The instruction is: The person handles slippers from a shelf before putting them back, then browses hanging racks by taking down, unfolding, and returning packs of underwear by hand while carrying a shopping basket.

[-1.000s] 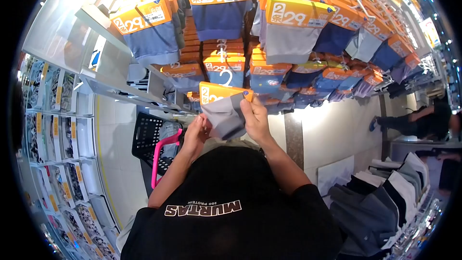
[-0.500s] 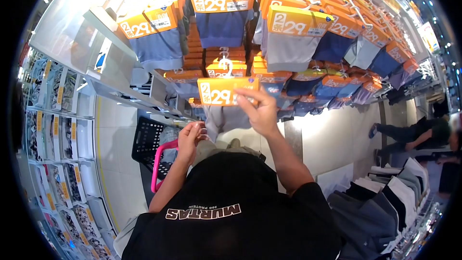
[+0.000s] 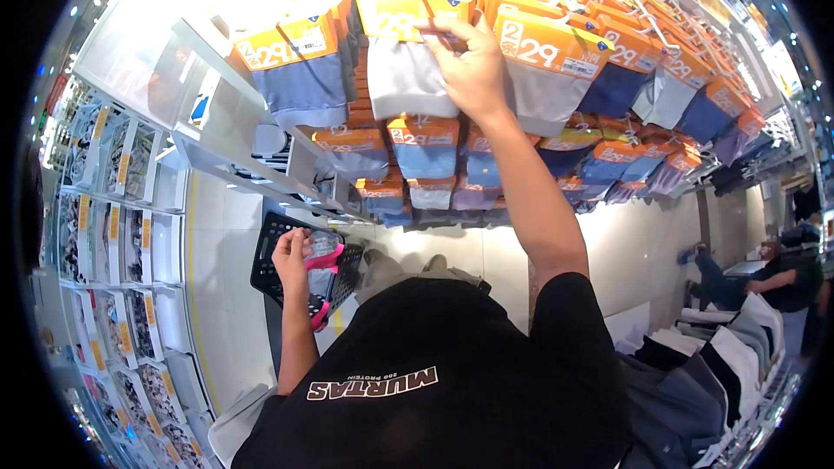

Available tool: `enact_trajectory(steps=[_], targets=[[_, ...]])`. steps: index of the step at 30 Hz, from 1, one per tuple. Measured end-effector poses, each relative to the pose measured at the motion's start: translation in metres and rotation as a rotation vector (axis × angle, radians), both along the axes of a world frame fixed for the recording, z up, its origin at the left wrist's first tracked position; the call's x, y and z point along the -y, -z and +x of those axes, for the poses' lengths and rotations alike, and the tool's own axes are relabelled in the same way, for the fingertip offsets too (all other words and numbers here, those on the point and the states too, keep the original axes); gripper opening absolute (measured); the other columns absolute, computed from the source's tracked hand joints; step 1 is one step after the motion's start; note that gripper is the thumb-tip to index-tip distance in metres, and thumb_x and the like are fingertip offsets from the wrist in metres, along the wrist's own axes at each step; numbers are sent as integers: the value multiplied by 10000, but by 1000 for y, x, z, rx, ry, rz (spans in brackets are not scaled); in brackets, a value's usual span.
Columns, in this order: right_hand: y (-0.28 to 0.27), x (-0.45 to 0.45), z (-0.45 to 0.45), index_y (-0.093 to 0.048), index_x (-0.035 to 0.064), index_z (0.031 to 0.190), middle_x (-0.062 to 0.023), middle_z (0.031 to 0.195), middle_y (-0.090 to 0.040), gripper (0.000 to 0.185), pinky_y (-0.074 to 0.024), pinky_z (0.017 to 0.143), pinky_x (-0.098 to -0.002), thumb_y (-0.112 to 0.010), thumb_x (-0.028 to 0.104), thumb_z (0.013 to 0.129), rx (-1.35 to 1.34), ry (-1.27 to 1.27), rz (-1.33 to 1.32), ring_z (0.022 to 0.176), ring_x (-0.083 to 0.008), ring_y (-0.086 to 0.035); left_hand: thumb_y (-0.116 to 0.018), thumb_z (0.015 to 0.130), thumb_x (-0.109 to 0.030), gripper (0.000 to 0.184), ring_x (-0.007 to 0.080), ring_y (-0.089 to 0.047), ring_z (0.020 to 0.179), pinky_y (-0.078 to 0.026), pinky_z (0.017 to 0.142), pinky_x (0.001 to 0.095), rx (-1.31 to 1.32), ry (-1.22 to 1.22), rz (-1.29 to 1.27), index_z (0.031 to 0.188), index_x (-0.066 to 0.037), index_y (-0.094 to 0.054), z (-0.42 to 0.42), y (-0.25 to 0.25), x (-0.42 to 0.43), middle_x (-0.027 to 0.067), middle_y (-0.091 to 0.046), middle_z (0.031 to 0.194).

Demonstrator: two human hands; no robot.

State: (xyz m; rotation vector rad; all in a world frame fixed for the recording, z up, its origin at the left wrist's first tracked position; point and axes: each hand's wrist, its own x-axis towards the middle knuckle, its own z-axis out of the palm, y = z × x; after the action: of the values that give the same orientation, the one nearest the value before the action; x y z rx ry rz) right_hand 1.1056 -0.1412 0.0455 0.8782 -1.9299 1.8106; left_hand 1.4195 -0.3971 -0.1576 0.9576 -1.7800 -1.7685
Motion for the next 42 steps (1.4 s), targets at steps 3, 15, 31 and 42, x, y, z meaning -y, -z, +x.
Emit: enact_trajectory(steps=[3, 15, 31, 42], targets=[[24, 5, -4, -701, 38, 1150, -83, 1126, -611, 270, -483, 875, -306, -704, 44, 881, -36, 67, 97, 982, -183, -611, -645, 968, -183, 194, 83, -604, 791, -487, 711, 240, 6, -66, -185, 1007, 6, -665, 7, 4, 10, 39, -682, 910], [143, -41, 44, -623, 12, 1113, -150, 966, -548, 378, -455, 837, -402, -772, 184, 811, -29, 223, 567, 948, -333, -548, -656, 952, -167, 201, 73, -571, 753, -462, 692, 241, 127, -25, -235, 958, 34, -660, 31, 41, 22, 25, -656, 835], [131, -35, 69, -651, 40, 1068, -140, 1023, -666, 292, -476, 925, -408, -725, 241, 869, 395, -39, 559, 955, -260, -648, -664, 949, -144, 195, 76, -606, 819, -485, 745, 231, 89, 408, -48, 1055, 20, -653, -6, 18, -62, 17, -671, 902], [153, -56, 120, -536, 32, 1222, -123, 1100, -655, 234, -567, 853, -320, -567, 124, 1008, 1024, -391, -505, 967, -172, -667, -613, 968, -148, 397, 155, -566, 1144, -450, 970, 315, -120, 657, 70, 1323, 17, -551, -35, -21, -103, 94, -616, 1249]])
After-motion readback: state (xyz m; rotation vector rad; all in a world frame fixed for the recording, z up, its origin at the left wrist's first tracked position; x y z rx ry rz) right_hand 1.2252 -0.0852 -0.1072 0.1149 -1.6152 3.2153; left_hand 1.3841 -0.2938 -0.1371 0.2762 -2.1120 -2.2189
